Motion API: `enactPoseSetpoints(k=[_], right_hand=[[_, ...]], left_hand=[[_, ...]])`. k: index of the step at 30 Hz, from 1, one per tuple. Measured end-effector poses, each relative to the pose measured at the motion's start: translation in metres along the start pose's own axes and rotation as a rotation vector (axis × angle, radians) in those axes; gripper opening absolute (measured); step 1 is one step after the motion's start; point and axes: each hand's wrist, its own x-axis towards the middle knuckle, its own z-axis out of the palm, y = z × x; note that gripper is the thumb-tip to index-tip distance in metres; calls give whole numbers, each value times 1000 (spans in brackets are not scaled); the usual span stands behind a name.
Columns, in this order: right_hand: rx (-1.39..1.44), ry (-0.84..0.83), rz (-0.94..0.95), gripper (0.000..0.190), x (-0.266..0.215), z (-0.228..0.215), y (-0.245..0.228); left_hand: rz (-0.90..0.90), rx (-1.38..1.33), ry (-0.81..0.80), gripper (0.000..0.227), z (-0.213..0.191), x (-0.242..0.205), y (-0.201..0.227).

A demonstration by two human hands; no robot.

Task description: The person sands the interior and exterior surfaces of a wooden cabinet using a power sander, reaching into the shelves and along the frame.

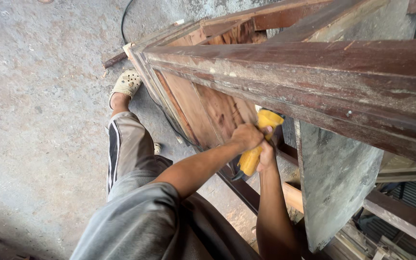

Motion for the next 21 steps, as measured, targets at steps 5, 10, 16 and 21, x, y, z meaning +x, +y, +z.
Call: enactPoseSetpoints(k=[5, 10, 16, 21], right_hand=[[79, -118, -58, 53, -17, 6, 20], [176, -375, -2, 58, 12, 59, 27], [87, -518, 63, 56, 29, 103, 4], [2, -371, 65, 44, 9, 82, -11]], left_hand=[[-36, 74, 33, 78, -10, -26, 1], [-26, 76, 242, 82, -73, -67, -10], [1, -40, 453, 83, -110, -81, -7], [97, 29, 328, 83, -82, -65, -9]])
